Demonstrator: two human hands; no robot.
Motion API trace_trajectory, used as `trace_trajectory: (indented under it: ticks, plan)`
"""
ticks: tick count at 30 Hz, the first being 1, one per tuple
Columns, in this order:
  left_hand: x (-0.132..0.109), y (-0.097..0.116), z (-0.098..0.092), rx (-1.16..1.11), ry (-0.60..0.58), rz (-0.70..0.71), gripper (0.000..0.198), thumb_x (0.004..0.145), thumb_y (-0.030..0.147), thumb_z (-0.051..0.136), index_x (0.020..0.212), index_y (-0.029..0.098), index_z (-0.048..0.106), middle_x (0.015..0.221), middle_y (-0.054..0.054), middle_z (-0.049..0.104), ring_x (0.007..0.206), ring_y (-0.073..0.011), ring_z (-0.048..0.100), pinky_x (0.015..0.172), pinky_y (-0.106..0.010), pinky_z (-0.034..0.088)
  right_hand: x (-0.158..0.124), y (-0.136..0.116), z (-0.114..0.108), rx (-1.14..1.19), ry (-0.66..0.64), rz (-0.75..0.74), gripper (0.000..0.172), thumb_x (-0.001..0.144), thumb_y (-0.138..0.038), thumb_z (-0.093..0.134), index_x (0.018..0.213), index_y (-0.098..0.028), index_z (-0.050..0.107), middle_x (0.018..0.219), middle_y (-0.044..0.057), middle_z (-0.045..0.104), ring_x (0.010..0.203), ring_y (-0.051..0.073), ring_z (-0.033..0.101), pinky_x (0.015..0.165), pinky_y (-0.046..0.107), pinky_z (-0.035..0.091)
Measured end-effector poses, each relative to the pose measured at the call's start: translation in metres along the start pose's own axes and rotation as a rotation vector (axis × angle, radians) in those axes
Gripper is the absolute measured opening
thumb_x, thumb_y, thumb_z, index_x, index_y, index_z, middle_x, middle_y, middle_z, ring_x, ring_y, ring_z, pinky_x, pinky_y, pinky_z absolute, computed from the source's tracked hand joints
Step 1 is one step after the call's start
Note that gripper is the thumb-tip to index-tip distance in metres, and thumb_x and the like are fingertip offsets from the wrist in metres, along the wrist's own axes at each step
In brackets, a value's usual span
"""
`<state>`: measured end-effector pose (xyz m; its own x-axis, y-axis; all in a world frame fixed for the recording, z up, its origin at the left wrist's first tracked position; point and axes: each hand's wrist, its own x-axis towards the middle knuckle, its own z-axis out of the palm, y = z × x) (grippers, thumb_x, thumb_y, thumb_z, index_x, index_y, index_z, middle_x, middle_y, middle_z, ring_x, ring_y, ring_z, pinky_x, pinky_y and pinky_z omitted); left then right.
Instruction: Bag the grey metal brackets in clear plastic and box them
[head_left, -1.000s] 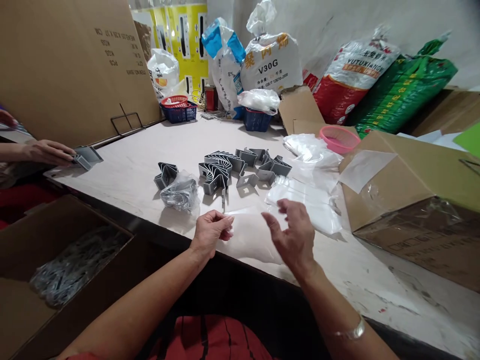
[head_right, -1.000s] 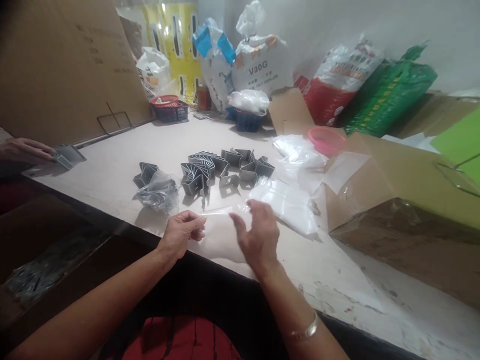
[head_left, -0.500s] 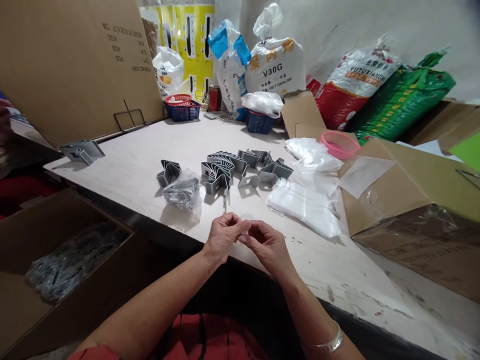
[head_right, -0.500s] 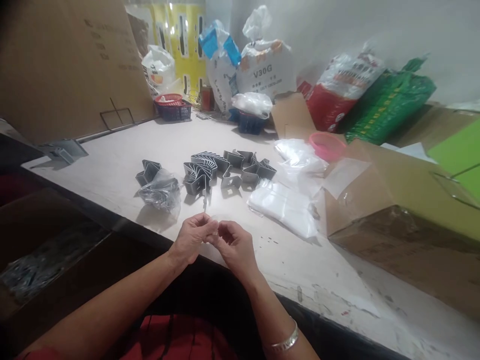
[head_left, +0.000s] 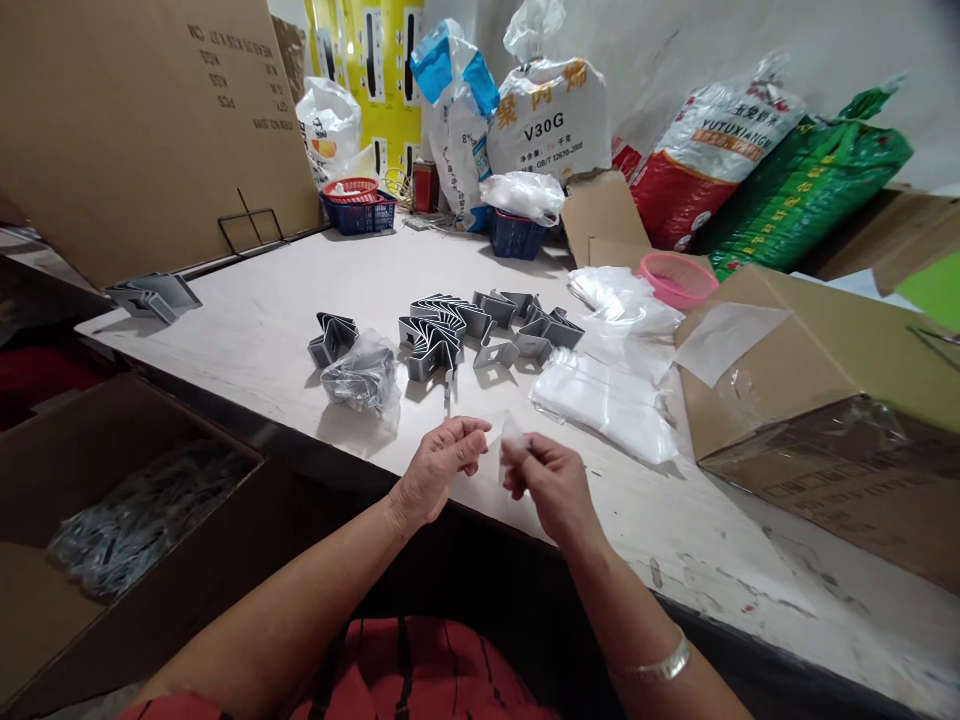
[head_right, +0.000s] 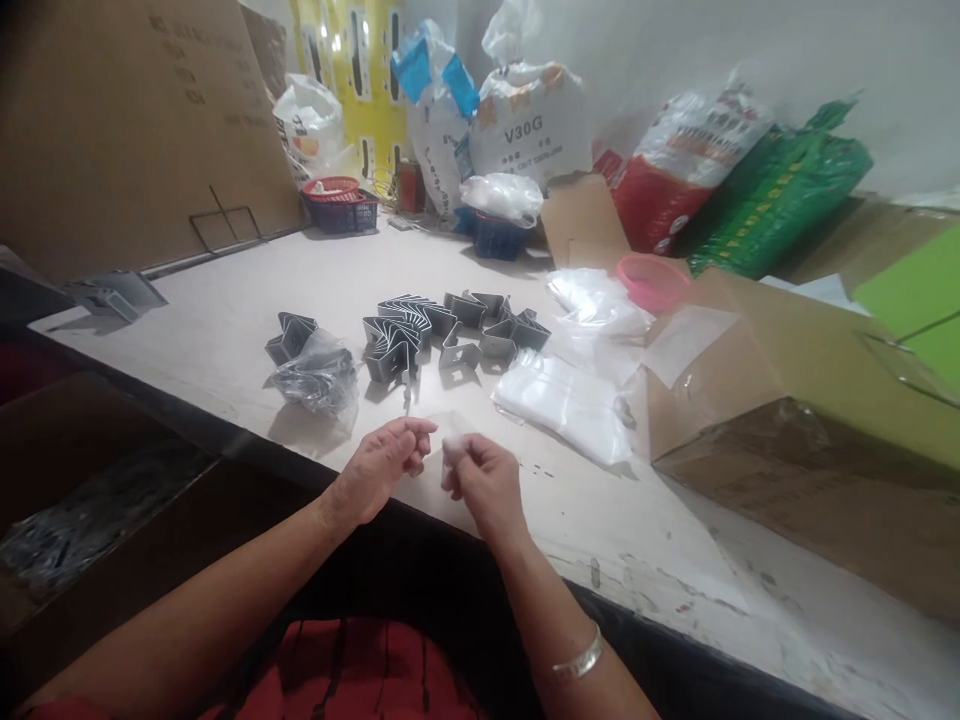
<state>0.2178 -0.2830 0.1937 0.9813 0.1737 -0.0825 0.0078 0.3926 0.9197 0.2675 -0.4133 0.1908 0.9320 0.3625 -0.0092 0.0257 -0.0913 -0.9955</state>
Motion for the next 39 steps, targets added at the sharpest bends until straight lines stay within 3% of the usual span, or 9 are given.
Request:
trace_trajectory:
  ticks: [4, 8, 13, 17, 20, 25, 32, 36, 39]
  plan:
    - [-0.008, -0.012, 0.012, 0.314, -0.006, 0.093, 0.045, 0.047, 0.026, 0.076, 0.086, 0.017, 0.055, 0.085, -0.002, 0.053, 0.078, -0.0133, 0.049, 0.064, -0.023, 0.040, 0.017, -0.016, -0.004, 0.369, -0.007, 0.143, 0.026, 0.064, -0.038, 0.067, 0.061, -0.016, 0.053, 0.048, -0.003, 0.055, 0.043, 0.009, 0.051, 0.044, 0.021, 0.045]
    - [-0.005, -0.021, 0.021, 0.346, 0.005, 0.077, 0.017, 0.064, 0.025, 0.063, 0.070, 0.017, 0.049, 0.062, 0.005, 0.045, 0.058, -0.0084, 0.046, 0.053, -0.021, 0.038, 0.030, -0.028, -0.004, 0.540, -0.012, 0.240, 0.023, 0.060, -0.028, 0.071, 0.062, -0.016, 0.052, 0.051, -0.003, 0.057, 0.052, 0.012, 0.060, 0.051, 0.024, 0.052]
    - [0.001, -0.020, 0.024, 0.221, 0.019, -0.147, 0.010, 0.063, 0.021, 0.058, 0.064, 0.015, 0.050, 0.055, 0.003, 0.055, 0.045, -0.0077, 0.050, 0.045, -0.020, 0.040, 0.042, -0.026, -0.004, 0.631, 0.053, 0.184, 0.022, 0.064, -0.025, 0.070, 0.061, -0.016, 0.049, 0.058, -0.002, 0.058, 0.067, 0.014, 0.064, 0.073, 0.030, 0.053]
    - [0.005, -0.013, 0.019, 0.079, 0.082, -0.301, 0.019, 0.056, 0.022, 0.068, 0.060, 0.013, 0.052, 0.051, -0.002, 0.060, 0.038, -0.0081, 0.050, 0.038, -0.019, 0.038, 0.039, -0.019, -0.013, 0.462, -0.034, 0.023, 0.025, 0.066, -0.036, 0.068, 0.073, -0.017, 0.053, 0.074, 0.000, 0.059, 0.083, 0.018, 0.063, 0.079, 0.036, 0.051]
    - [0.010, -0.008, 0.013, 0.017, 0.129, -0.370, 0.030, 0.050, 0.028, 0.074, 0.054, 0.014, 0.049, 0.047, -0.002, 0.059, 0.034, -0.0076, 0.048, 0.035, -0.018, 0.034, 0.022, -0.014, -0.021, 0.166, 0.061, -0.154, 0.023, 0.072, -0.038, 0.062, 0.084, -0.019, 0.055, 0.082, 0.001, 0.059, 0.084, 0.017, 0.060, 0.076, 0.035, 0.050]
    - [0.014, -0.007, 0.011, 0.036, 0.161, -0.307, 0.039, 0.047, 0.036, 0.076, 0.047, 0.015, 0.043, 0.037, 0.002, 0.051, 0.027, -0.0035, 0.036, 0.030, -0.017, 0.022, -0.006, -0.006, -0.025, -0.319, 0.075, -0.376, 0.018, 0.074, -0.035, 0.059, 0.082, -0.020, 0.058, 0.080, 0.002, 0.060, 0.074, 0.015, 0.056, 0.070, 0.030, 0.047]
    - [0.014, -0.007, 0.011, 0.120, 0.049, -0.220, 0.043, 0.050, 0.045, 0.073, 0.044, 0.016, 0.041, 0.034, 0.004, 0.044, 0.027, -0.0015, 0.028, 0.032, -0.018, 0.015, -0.003, 0.005, -0.019, -0.228, -0.098, -0.191, 0.023, 0.069, -0.039, 0.062, 0.074, -0.016, 0.060, 0.067, 0.001, 0.057, 0.062, 0.012, 0.051, 0.058, 0.026, 0.042]
    - [0.010, 0.000, 0.005, 0.332, -0.022, -0.213, 0.039, 0.055, 0.042, 0.069, 0.044, 0.018, 0.040, 0.035, 0.005, 0.040, 0.030, -0.0037, 0.028, 0.034, -0.019, 0.017, 0.007, 0.006, -0.026, -0.227, -0.080, -0.146, 0.019, 0.073, -0.035, 0.058, 0.068, -0.016, 0.059, 0.063, 0.000, 0.057, 0.059, 0.012, 0.050, 0.057, 0.025, 0.041]
    - [0.006, 0.003, 0.003, 0.715, 0.043, -0.059, 0.036, 0.058, 0.030, 0.066, 0.040, 0.018, 0.037, 0.038, 0.005, 0.034, 0.038, -0.0074, 0.035, 0.041, -0.020, 0.026, 0.011, 0.003, -0.028, -0.546, 0.035, -0.390, 0.015, 0.077, -0.027, 0.050, 0.068, -0.017, 0.057, 0.066, 0.002, 0.057, 0.059, 0.013, 0.050, 0.056, 0.025, 0.040]
